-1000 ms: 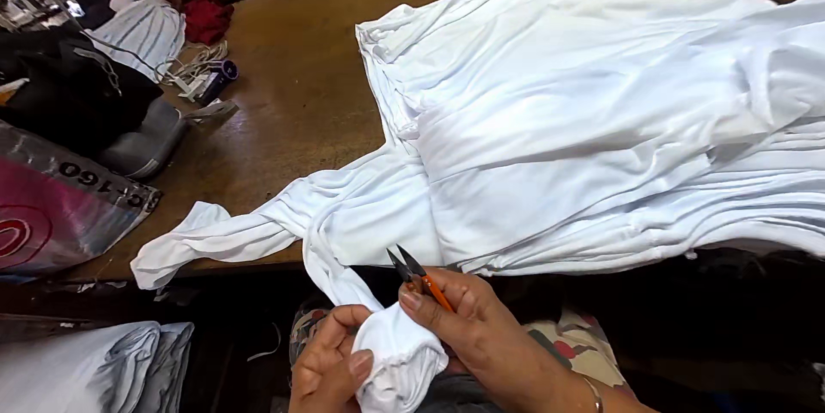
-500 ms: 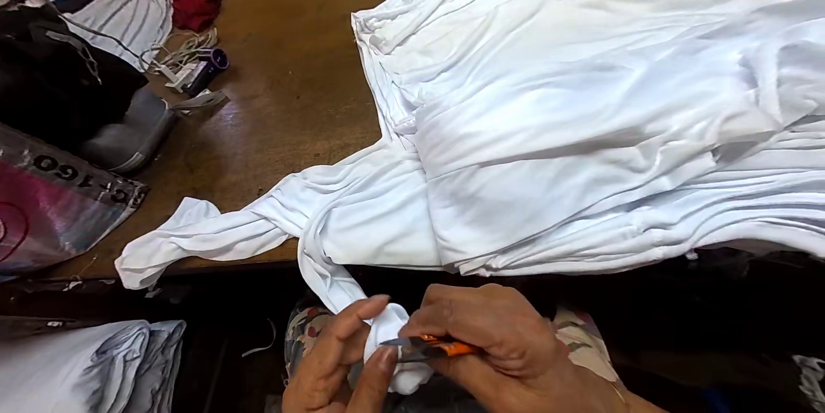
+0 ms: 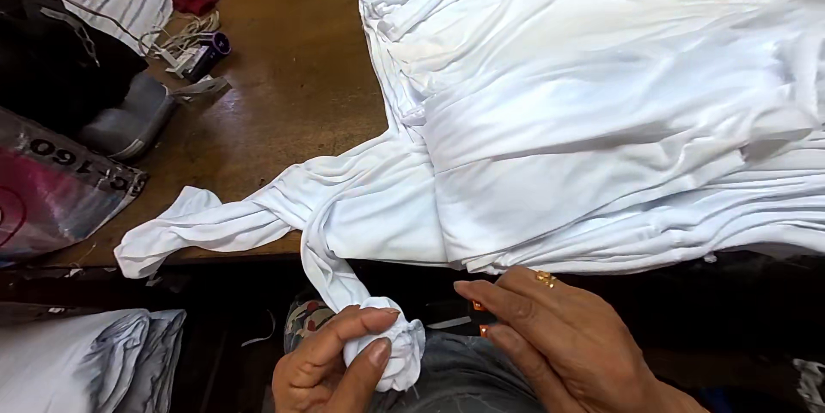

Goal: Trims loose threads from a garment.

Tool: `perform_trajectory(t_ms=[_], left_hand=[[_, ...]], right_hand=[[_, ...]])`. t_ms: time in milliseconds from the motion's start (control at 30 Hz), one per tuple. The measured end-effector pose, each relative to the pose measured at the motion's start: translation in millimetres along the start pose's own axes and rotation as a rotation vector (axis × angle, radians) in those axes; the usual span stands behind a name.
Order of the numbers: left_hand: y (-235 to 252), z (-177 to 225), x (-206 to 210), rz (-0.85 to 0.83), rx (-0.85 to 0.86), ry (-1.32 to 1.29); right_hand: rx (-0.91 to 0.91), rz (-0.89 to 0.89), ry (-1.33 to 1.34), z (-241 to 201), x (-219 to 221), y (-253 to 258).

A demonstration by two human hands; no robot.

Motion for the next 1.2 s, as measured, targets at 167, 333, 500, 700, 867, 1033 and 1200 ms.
perform_trajectory(t_ms=[167, 333, 500, 700, 867, 1033, 1200], left_hand=[[-0.3, 0.4, 4.3, 0.009, -0.026, -0.049], [-2.0, 2.4, 5.6, 0.03, -0.049, -0.054], [-4.2, -1.2, 8.9, 0.061, -0.073, -0.071], [-3.7, -2.8, 10.5, 0.077, -0.117, -0.091], [-3.7, -5.6, 11.2, 0.109, -0.14, -0.105], [-2.3, -5.7, 8.0, 0.111, -0.083, -0.023], [-0.3, 1.4, 15.5, 0.024, 0.02, 0.127]], right_hand=[[-0.07, 0.026, -0.017, -3.5, 7.1, -1.9], [-0.093, 0.048, 0.023, -8.5, 13.4, -3.0], [-0.09, 0.084, -0.002, -9.1, 15.4, -2.8], [-0.1, 0.106, -0.02, -10.9, 18.3, -2.9], [-0.097, 0.116, -0.049, -10.6, 20.5, -1.5], [0.252, -0.04, 0.695, 11.8, 15.0, 3.9], [0.157, -0.016, 0.602, -2.9, 15.2, 10.0]])
Point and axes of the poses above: each hand's wrist, its own y-axis towards the middle knuckle, its own x-axis out of the palm, z = x × y, the point moved 5 cm from there along y, towards the middle knuckle, and after that the axes turned 12 degrees about x, right-handed, at the moved point
